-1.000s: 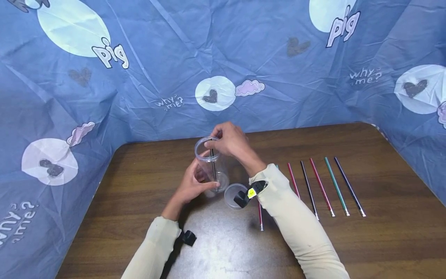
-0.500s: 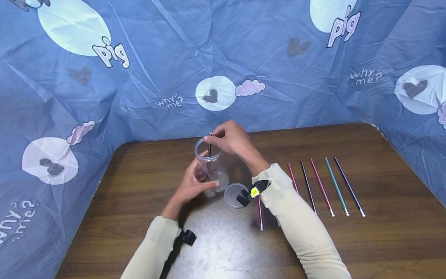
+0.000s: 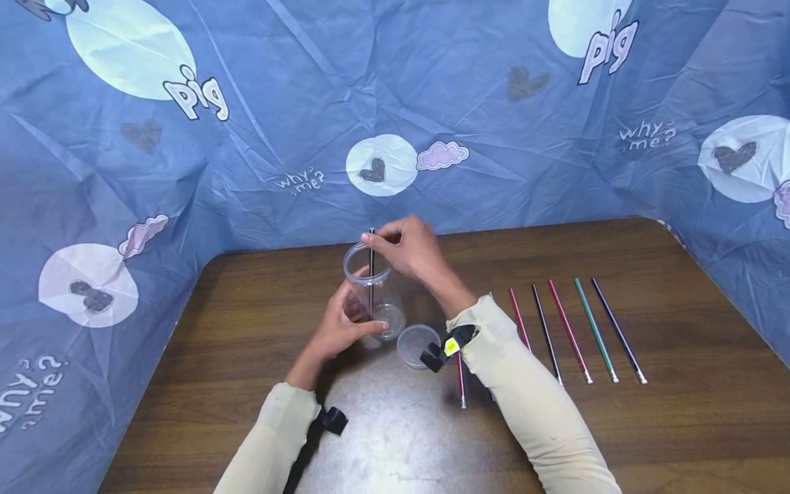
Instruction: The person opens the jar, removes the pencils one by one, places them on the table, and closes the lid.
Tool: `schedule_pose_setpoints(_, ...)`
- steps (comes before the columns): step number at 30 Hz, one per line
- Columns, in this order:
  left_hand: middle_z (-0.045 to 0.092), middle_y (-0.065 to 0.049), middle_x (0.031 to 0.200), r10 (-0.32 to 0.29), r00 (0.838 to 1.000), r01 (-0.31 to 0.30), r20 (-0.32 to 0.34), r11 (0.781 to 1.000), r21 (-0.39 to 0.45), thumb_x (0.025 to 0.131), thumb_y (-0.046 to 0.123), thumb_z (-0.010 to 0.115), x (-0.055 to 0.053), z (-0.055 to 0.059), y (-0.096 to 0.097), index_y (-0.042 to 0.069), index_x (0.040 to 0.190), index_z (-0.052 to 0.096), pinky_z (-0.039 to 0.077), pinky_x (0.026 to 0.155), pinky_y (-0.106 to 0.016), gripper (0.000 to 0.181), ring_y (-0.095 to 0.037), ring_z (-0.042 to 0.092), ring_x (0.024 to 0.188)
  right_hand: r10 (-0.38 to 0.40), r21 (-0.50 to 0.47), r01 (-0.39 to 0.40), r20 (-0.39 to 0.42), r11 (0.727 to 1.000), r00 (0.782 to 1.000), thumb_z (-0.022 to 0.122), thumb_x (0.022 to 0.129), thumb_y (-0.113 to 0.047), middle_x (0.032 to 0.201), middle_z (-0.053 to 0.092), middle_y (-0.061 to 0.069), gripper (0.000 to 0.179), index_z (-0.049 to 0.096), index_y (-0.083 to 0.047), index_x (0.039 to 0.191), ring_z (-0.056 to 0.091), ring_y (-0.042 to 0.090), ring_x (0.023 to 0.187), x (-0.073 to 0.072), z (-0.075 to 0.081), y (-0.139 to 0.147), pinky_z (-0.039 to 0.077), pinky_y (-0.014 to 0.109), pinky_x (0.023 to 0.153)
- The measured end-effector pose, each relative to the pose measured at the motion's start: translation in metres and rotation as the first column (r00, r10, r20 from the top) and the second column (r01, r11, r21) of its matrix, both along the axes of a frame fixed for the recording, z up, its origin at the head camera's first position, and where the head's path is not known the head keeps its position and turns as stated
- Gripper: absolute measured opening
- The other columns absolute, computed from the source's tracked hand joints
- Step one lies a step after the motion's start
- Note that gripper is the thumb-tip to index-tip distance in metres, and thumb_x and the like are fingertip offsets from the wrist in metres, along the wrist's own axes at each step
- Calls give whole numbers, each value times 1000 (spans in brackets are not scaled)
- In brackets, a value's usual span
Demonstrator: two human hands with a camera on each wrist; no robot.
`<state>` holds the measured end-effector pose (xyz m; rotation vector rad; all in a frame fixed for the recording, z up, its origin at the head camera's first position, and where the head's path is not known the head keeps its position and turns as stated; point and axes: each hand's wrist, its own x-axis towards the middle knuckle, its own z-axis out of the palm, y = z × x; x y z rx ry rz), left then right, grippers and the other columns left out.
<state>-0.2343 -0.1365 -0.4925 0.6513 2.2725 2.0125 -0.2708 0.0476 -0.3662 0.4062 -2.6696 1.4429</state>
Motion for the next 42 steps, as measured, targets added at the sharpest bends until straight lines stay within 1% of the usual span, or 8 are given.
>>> schedule_pose_setpoints(4,58,-10,138,7,1000,-8,-3,1000,-14,71,-2,87,-1,-2,0,25,153,37,48,100,-53,99,-33,59,120,4,-88,-10,-74,996,997,75,90,-30,75,71,4,23,79,-7,89,56,14,66,-1,-7,-1,44,28,60)
schedule_pose_setpoints(9,57,-17,138,0,1000,0,2,1000,16,69,-8,85,-3,-4,1,17,154,35,46,102,-53,101,-37,58,121,6,-167,-32,-152,985,988,74,91,-25,72,70,4,22,78,-4,87,57,14,64,-1,-11,-2,45,26,59)
schedule_pose_setpoints(11,57,-20,137,-2,1000,2,8,1000,19,69,-10,85,-2,-2,1,13,154,34,46,102,-54,101,-39,57,122,0,-186,-31,-164,982,987,73,92,-25,73,69,4,22,77,-3,87,57,14,64,-1,-11,-2,45,26,59)
schedule_pose_setpoints(18,58,-22,133,-4,1000,4,23,1000,6,71,-8,83,13,24,3,7,152,36,47,100,-55,95,-40,58,119,-25,-268,-34,-215,963,976,71,93,-22,79,71,12,23,76,1,88,61,14,68,-1,-4,-3,49,23,63)
schedule_pose_setpoints(26,58,-22,134,-2,1000,2,31,1000,3,70,-8,84,13,25,3,8,151,38,45,102,-56,95,-39,56,122,-5,-338,-111,-325,935,946,64,98,-12,81,70,16,20,72,5,91,61,14,70,-3,9,0,49,20,64)
schedule_pose_setpoints(30,58,-23,133,-7,999,6,35,1000,12,71,-8,84,13,25,3,8,152,37,44,103,-56,95,-40,56,122,26,-375,-148,-312,915,950,57,102,-11,86,71,21,23,68,9,97,65,14,74,-4,17,2,54,21,65)
schedule_pose_setpoints(35,57,-22,134,-12,1000,12,28,1000,9,71,-7,84,12,25,3,9,152,37,44,103,-55,95,-40,55,123,23,-407,-127,-250,905,968,55,104,-17,88,70,21,27,66,8,103,68,11,74,-4,25,5,59,28,66)
schedule_pose_setpoints(42,57,-22,134,-7,1000,7,26,1000,14,71,-9,84,13,24,3,8,152,37,45,102,-56,95,-40,56,121,17,-509,-126,-213,852,977,55,104,-16,81,64,15,28,63,10,111,70,19,67,-1,29,4,61,34,66)
